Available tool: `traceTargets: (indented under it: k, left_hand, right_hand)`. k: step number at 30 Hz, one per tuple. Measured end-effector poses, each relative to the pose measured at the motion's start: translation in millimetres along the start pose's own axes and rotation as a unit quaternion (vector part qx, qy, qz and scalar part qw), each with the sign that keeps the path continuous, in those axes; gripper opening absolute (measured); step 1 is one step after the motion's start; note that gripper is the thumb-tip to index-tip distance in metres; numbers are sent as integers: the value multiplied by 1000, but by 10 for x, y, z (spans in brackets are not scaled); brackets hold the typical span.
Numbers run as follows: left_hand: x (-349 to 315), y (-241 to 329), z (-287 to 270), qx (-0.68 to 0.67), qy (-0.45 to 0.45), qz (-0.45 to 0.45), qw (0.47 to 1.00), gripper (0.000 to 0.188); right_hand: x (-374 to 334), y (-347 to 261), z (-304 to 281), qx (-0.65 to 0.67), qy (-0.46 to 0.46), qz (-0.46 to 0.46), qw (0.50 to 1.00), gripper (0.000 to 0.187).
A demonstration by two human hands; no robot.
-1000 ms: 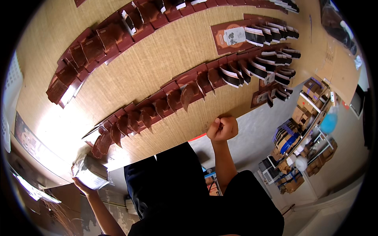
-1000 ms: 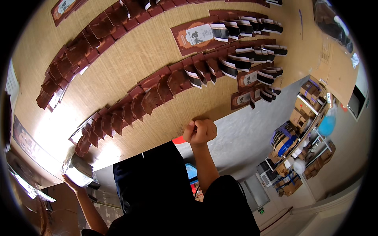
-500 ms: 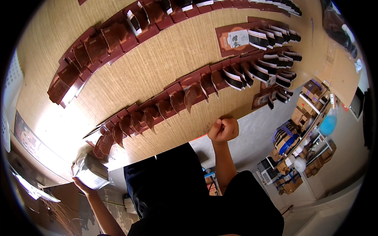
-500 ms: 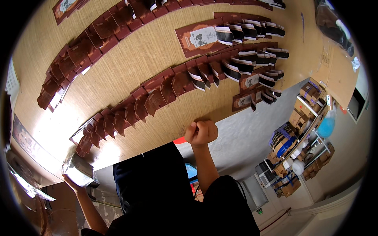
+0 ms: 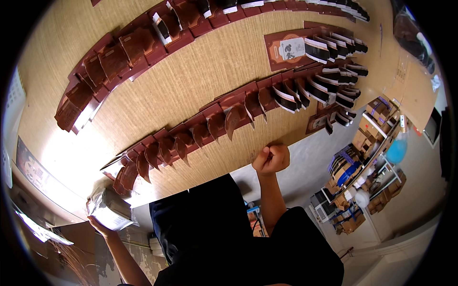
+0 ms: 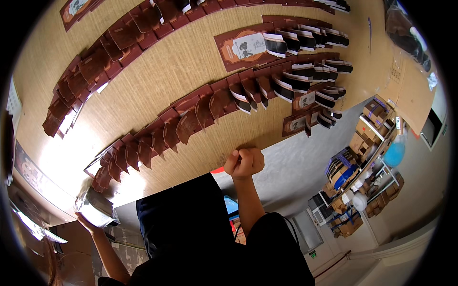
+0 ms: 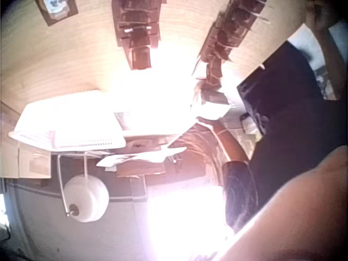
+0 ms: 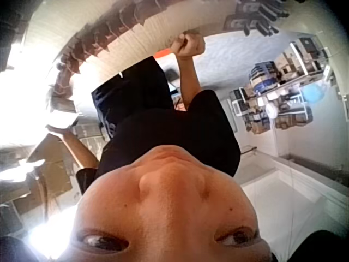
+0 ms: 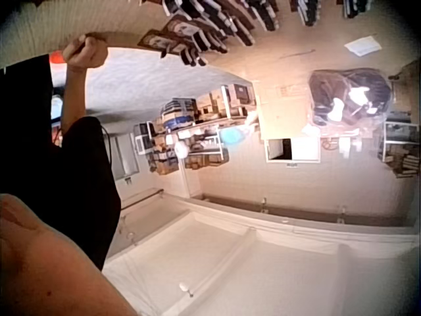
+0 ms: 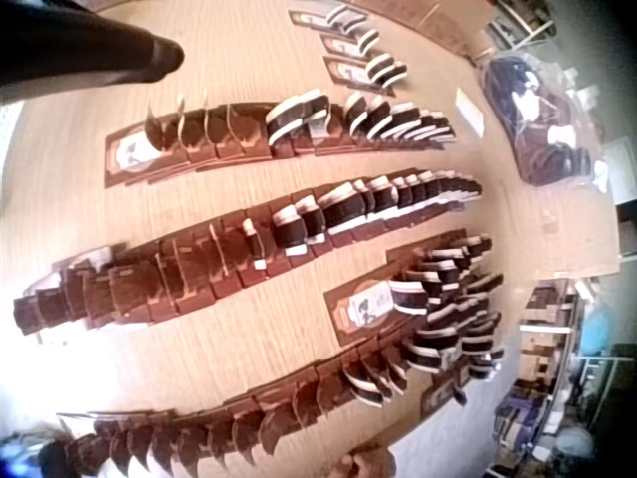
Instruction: The person assembles small card holders by folding brown cardboard pieces and inserting white plastic clips. They work at a table with rows of pre-assembled units and a reference sheet, occasionally retrieving new supplies from a box and a plastic basket.
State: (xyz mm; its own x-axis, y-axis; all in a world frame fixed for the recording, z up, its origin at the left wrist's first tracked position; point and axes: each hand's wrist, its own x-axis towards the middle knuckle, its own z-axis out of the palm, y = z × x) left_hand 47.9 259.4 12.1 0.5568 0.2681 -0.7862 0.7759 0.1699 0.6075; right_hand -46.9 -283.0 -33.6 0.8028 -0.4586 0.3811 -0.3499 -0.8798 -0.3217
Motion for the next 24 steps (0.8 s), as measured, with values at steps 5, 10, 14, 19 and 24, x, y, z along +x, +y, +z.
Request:
traceTargets:
  k: [5,10,14,19,24]
  left_hand:
    - [-19,3,74,3,4,8,1000,67]
    - [-9,-15,2,3,1,-2,1000,66]
    - [-27,45,25,13,-1,5,1000,67]
    - [-31,28,78,5,16,1,1000,68]
    - [2,-3,-75,0,20,-13,1000,71]
  right_hand:
    - [-2,16,0,-15,-1,-12,1000,13]
    - [-5,10,-4,-12,-2,-12,1000,13]
    - [-10,27,-2,-10,0,-10,1000,13]
    - [-12,22,-7,-12,-1,-12,1000,14]
    - [-20,27,7,-15,10,-14,1000,16]
